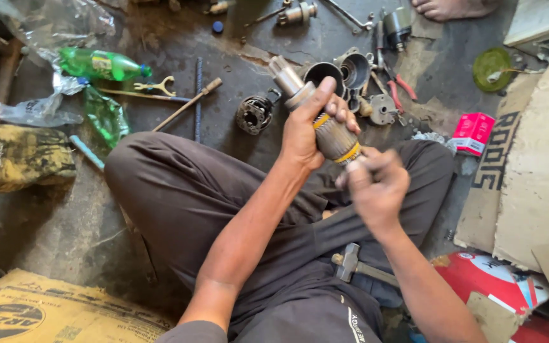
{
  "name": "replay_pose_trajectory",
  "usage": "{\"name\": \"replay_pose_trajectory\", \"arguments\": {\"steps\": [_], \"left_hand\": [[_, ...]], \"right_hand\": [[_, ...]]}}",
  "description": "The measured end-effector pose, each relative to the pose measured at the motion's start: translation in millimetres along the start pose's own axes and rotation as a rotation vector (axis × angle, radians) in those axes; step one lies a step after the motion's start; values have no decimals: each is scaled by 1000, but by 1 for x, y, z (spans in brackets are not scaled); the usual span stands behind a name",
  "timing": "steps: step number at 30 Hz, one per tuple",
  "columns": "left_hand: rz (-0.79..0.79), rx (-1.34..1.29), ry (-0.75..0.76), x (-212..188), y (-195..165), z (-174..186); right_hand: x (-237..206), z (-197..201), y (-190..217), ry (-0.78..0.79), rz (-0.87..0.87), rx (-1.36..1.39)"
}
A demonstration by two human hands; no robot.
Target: The person sits cross-legged on the workshop floor and works on a starter motor assembly on their lap. They hold the armature and drive housing, twist and press components together by hand, and use a hacksaw blade to work on parts of the assembly.
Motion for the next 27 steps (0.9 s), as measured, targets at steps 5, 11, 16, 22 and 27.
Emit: {"name": "replay_pose_trajectory", "arguments": {"steps": [5, 11, 16, 22, 27], "left_hand": [[89, -72, 39, -2, 4, -1], [77, -72, 45, -5, -1, -8], [85, -116, 45, -5, -4, -7], [107, -82, 29, -6, 0, -7], [90, -47, 20, -8, 1, -3]], "right_hand": [[-4, -10, 3, 27, -768, 912], [-8, -13, 48, 62, 281, -528], [3, -15, 9, 78, -647, 917], [-11, -11, 39, 53, 75, -451], [-1, -13, 3, 105, -676, 972]]}}
Point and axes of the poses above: each hand's wrist, its own x-axis towards the middle knuckle, its own z-axis out of the back of the hand, y = z × x, the point moved 4 cm from there along x, towards the middle knuckle, and after that the axes turned 3 degrees about -z, right-handed, at the moved point
